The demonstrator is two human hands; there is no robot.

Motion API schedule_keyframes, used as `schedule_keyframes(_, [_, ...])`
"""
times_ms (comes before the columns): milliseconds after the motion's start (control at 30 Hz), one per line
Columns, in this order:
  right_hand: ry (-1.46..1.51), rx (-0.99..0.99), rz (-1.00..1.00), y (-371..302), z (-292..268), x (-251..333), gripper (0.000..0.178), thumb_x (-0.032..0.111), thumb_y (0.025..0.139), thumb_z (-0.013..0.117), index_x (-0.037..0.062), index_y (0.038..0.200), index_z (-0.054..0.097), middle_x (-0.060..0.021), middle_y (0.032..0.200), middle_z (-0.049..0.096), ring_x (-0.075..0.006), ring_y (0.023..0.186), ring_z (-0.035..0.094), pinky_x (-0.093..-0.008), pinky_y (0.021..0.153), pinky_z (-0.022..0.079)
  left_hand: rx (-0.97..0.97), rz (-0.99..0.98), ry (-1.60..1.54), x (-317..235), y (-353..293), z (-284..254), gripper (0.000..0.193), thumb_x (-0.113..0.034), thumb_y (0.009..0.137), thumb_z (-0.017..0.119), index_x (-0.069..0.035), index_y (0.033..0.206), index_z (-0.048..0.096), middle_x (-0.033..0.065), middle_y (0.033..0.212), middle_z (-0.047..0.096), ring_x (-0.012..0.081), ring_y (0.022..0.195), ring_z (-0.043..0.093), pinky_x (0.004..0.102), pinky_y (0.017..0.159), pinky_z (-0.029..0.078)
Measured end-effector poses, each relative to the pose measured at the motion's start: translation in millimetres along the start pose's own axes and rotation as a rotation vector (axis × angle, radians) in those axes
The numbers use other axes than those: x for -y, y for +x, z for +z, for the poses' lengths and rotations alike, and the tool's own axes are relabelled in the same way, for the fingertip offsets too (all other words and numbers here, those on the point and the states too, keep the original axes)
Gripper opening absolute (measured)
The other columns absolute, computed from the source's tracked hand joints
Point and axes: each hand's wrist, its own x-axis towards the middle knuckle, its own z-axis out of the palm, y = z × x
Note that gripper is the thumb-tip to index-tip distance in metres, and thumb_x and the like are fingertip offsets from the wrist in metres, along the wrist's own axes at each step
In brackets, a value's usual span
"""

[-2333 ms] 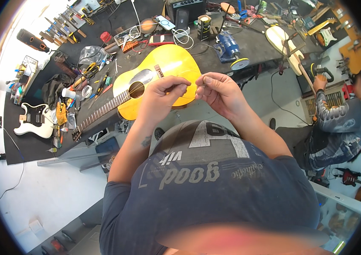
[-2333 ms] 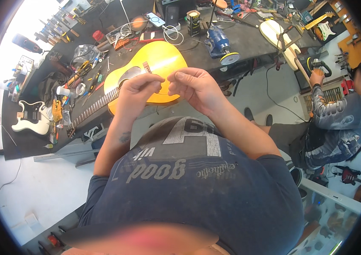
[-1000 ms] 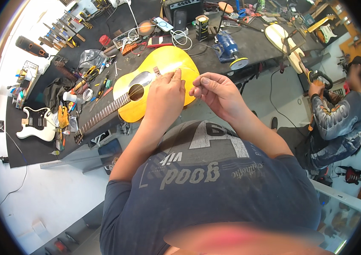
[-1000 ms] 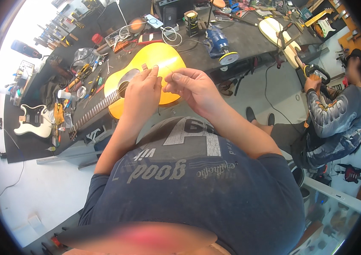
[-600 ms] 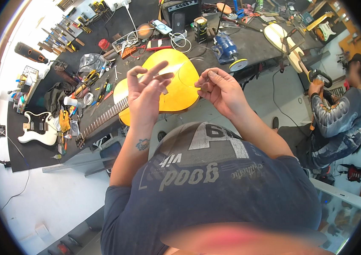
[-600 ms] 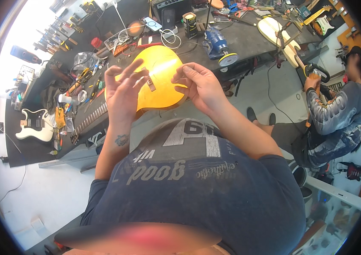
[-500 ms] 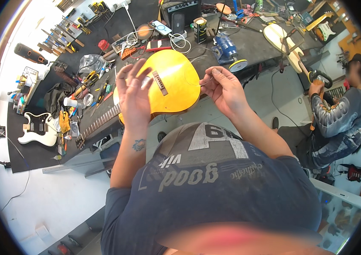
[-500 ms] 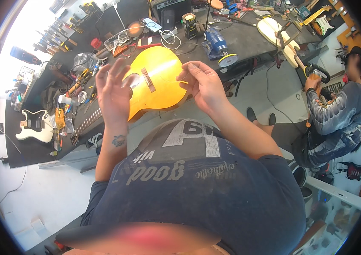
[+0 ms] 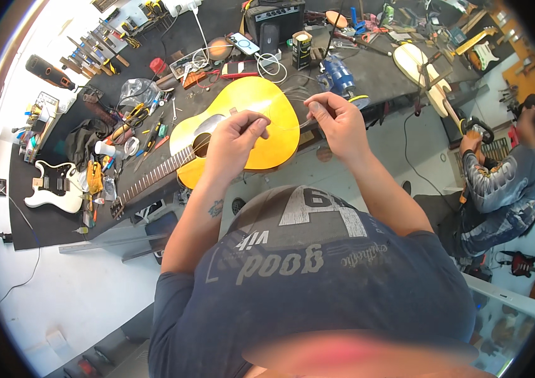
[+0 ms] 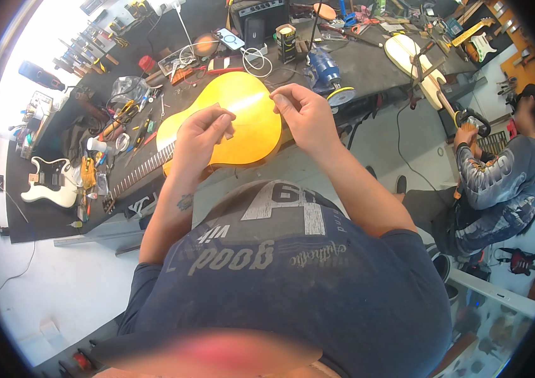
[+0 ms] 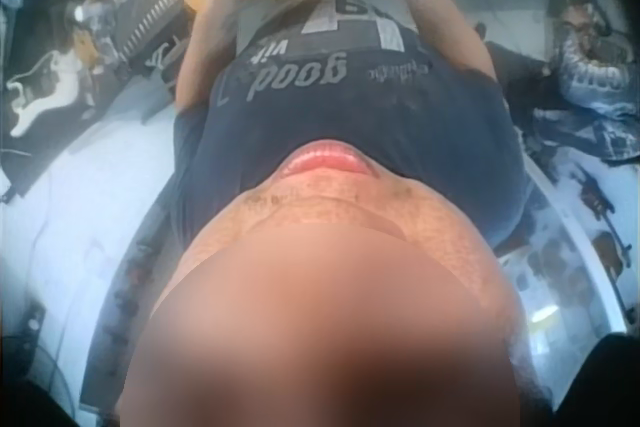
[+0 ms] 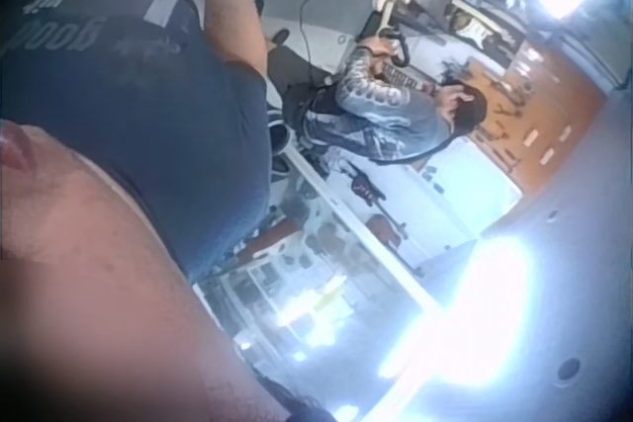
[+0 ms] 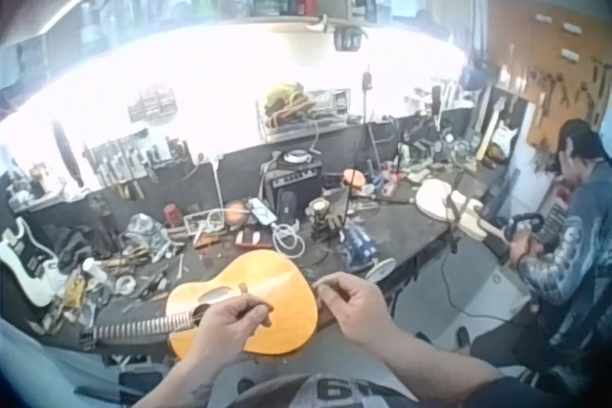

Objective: The person strings an acoustic guitar by threading a metal string through the bridge and the tuning peg at the headstock.

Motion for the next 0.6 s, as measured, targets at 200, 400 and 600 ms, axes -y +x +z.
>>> schedule_keyframes(200, [-0.474,0.213,0.038,-2,-23,12,0.02,0.017,0.097,0.069,-0.0012,0.104,0.07,-0.0072,0.087,0.074,-0.0115,0.075,0.064,-0.0303,0.068,0.05,-0.013,0.088,0.244,12,-1,-12,0.022,-0.018,0.103,0.065,0.001,0.112,0.072,0.0069,0.093,0.073,0.0144,0.087,0.065,0.0299,0.084,0.05])
schedule_keyframes(400, [-0.852,0.169,0.013,2,-59,17,0.017,0.02,0.093,0.069,0.0067,0.102,0.073,-0.016,0.086,0.072,-0.0323,0.078,0.069,-0.0407,0.071,0.053,-0.157,0.019,0.237,23,1,-31,0.021,-0.016,0.105,0.06,0.001,0.114,0.067,0.0095,0.097,0.071,0.0166,0.092,0.064,0.0315,0.086,0.05])
schedule_keyframes(600, [-1.072,-0.011,-0.056,-1,-111,27,0.019,0.023,0.092,0.069,0.008,0.103,0.075,-0.0149,0.094,0.074,-0.0369,0.09,0.07,-0.0437,0.079,0.054,-0.113,-0.039,-0.042,9,-4,-63,0.019,-0.014,0.107,0.054,-0.001,0.107,0.068,-0.0038,0.077,0.054,0.0054,0.066,0.042,0.0219,0.062,0.036])
